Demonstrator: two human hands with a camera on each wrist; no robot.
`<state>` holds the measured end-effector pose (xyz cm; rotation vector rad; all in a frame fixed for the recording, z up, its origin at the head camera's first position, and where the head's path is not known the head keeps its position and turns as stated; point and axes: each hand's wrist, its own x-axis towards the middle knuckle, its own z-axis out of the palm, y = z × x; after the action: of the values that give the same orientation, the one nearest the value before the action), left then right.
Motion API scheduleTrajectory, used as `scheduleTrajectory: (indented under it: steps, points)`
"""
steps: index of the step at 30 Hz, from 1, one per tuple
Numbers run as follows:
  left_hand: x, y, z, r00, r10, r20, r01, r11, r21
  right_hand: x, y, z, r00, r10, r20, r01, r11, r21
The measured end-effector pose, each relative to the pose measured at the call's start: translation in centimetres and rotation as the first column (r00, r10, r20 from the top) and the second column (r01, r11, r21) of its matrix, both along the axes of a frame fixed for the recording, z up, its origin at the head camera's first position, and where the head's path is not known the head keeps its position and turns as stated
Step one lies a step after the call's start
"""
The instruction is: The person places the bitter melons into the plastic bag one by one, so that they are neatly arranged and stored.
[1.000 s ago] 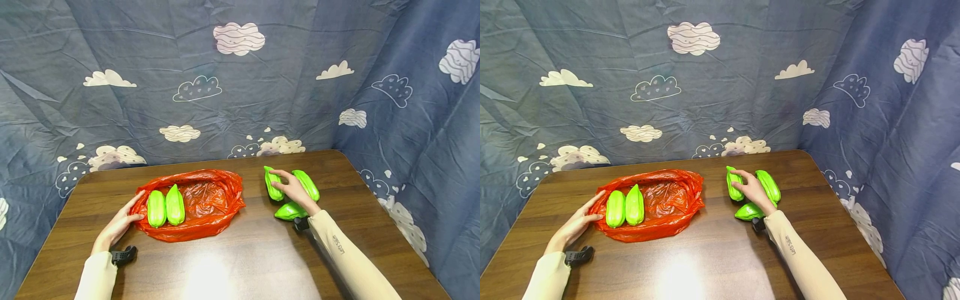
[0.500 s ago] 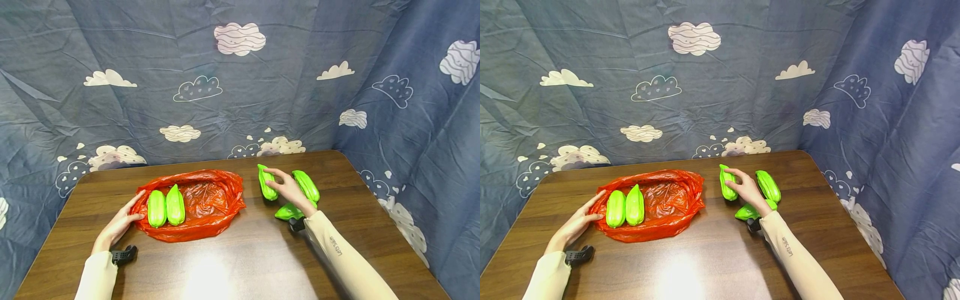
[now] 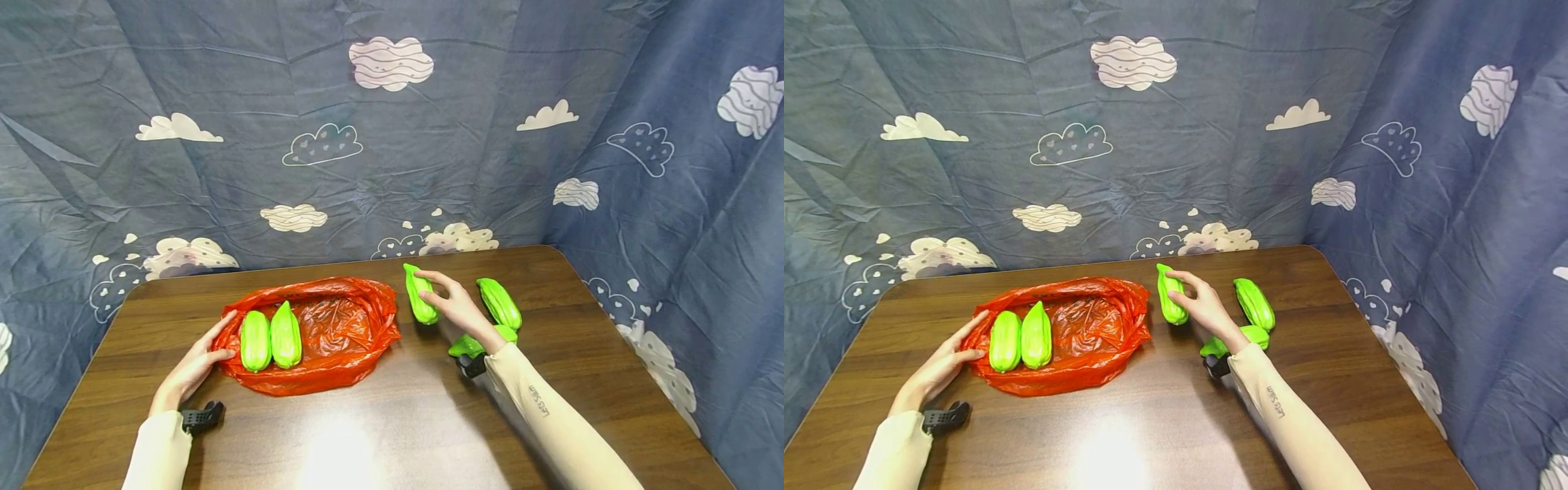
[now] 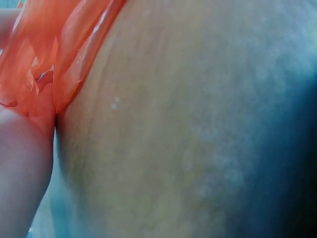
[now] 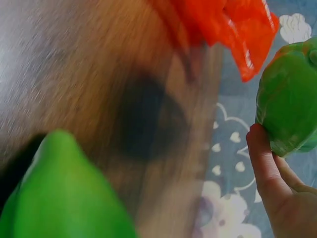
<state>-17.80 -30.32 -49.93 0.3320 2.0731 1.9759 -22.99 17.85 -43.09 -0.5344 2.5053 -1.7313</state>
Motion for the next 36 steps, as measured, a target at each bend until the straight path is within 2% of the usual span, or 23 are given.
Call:
scheduleTrajectory:
  steps: [15,24,36]
  points:
    - [0.0,0.1,-0.2,1.000,-0.006,-0.005,0.006,1.000,0.016,0.3,-3.2,0.9,0.994,0.104,-0.044,-0.106,0.993,-0.050]
    - [0.0,0.0,-0.2,1.000,-0.006,-0.011,0.006,1.000,0.019,0.6,-5.3,1.0,0.990,0.142,-0.016,-0.143,0.988,-0.065]
    - [0.1,0.0,0.0,1.000,0.002,-0.002,-0.002,1.000,0.004,1.3,-8.4,0.7,0.984,0.175,-0.040,-0.175,0.985,0.010]
